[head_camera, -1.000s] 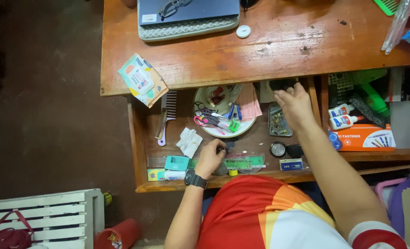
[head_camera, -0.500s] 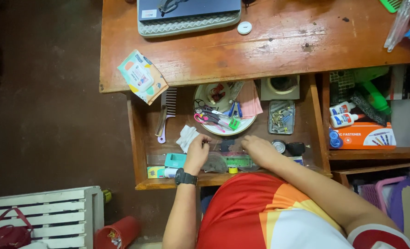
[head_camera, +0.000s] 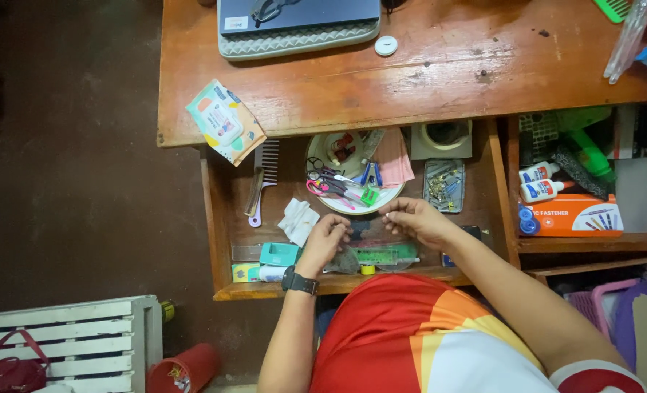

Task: Organizing various items within multiple drawers of a wooden desk.

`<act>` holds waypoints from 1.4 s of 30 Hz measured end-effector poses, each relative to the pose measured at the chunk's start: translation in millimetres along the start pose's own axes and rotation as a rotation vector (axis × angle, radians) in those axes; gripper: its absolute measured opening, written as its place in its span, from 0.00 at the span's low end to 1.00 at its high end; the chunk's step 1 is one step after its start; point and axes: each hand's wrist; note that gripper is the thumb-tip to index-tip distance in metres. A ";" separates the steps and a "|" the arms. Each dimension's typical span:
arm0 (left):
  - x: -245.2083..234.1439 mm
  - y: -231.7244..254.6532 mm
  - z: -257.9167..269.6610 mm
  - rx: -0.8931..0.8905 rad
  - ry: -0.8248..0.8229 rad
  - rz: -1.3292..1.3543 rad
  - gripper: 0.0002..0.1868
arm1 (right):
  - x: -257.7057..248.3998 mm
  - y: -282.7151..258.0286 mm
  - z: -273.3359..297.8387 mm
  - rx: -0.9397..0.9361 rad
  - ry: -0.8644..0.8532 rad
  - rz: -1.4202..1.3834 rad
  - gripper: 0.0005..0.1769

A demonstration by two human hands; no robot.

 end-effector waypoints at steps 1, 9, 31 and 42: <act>2.3 -1.9 -0.5 0.000 0.001 -0.001 0.09 | 0.9 -3.5 1.1 0.000 -0.001 0.000 0.12; 15.3 13.9 7.2 0.171 -0.052 -0.027 0.12 | -3.2 -6.6 -8.5 0.020 0.193 0.275 0.15; -12.3 94.9 100.2 0.646 0.742 -0.476 0.06 | 143.8 29.3 -73.4 0.226 -0.417 -0.460 0.21; -70.9 21.7 118.0 0.477 0.811 0.489 0.05 | 242.7 48.8 -88.7 0.338 -0.294 -0.307 0.10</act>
Point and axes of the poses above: each hand's wrist, its own z-axis away from the middle knuckle, its own x-axis out of the palm, y = z × x, and after that the axes turned 1 degree about -x, right-handed
